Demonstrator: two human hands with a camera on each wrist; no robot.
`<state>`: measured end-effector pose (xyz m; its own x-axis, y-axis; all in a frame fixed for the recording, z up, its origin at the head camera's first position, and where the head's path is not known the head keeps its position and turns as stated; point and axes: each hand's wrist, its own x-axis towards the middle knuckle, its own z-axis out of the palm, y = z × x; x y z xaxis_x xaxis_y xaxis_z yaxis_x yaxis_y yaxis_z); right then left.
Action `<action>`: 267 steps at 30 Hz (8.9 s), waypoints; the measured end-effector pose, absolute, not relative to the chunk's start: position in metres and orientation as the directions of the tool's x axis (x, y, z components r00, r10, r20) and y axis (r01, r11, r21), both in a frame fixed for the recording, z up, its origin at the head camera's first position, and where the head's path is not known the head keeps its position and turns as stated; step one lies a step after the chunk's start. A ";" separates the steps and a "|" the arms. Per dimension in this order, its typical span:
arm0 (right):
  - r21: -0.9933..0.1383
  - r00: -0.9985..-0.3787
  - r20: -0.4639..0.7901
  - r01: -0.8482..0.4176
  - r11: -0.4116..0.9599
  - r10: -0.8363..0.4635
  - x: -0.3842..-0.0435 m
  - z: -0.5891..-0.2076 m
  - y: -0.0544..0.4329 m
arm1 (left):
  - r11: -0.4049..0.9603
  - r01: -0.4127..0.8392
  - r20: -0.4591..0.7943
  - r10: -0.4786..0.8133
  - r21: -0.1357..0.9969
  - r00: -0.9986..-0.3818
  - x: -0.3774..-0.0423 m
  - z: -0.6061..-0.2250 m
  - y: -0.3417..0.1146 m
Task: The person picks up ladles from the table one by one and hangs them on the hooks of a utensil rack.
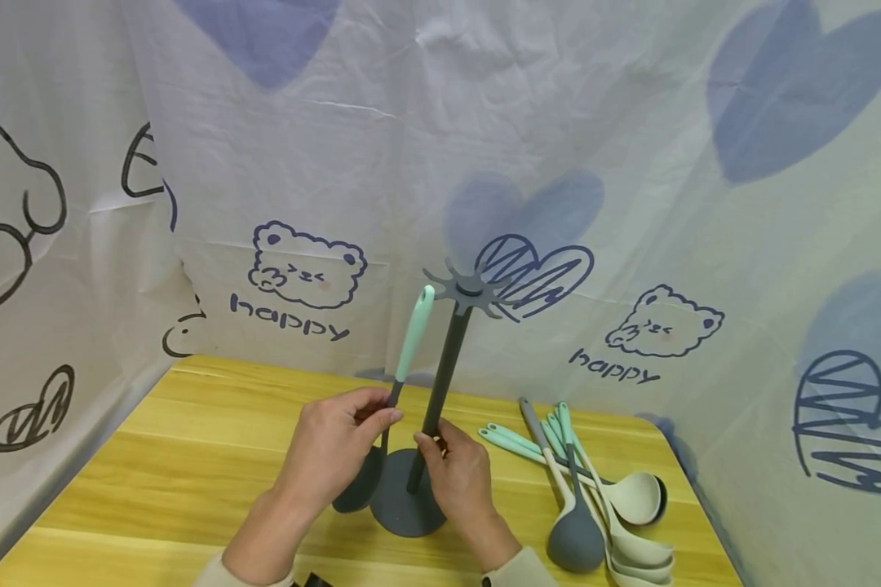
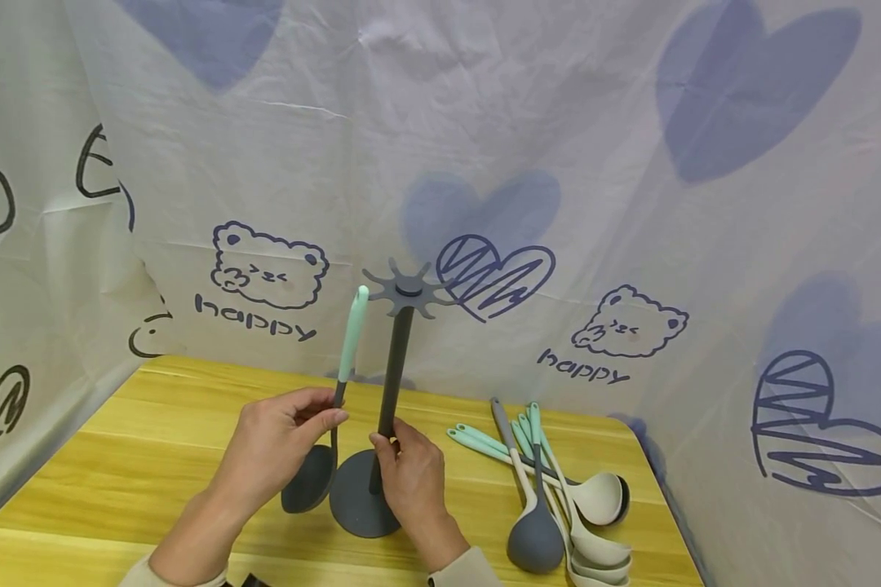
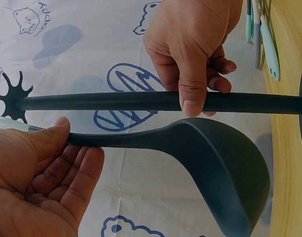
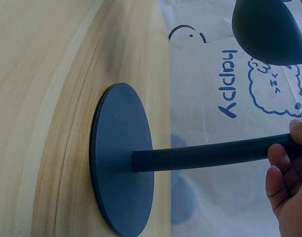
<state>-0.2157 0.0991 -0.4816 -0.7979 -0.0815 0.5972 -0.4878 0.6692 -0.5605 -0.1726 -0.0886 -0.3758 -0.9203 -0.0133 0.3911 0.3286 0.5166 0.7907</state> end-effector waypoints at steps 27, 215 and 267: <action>-0.538 -0.775 0.627 -0.505 0.675 -0.079 -0.217 -0.483 0.099 | 0.527 0.383 0.443 0.013 0.759 -0.896 -0.184 -0.383 -0.078; -0.644 -0.736 0.658 -0.439 0.626 0.160 -0.180 -0.466 0.150 | 0.384 0.401 0.282 0.330 0.831 -0.901 -0.237 -0.410 -0.061; -0.208 -0.985 -0.094 0.159 0.965 0.142 -0.299 -0.458 0.308 | 0.342 0.322 0.212 0.322 0.883 -0.923 -0.235 -0.416 -0.060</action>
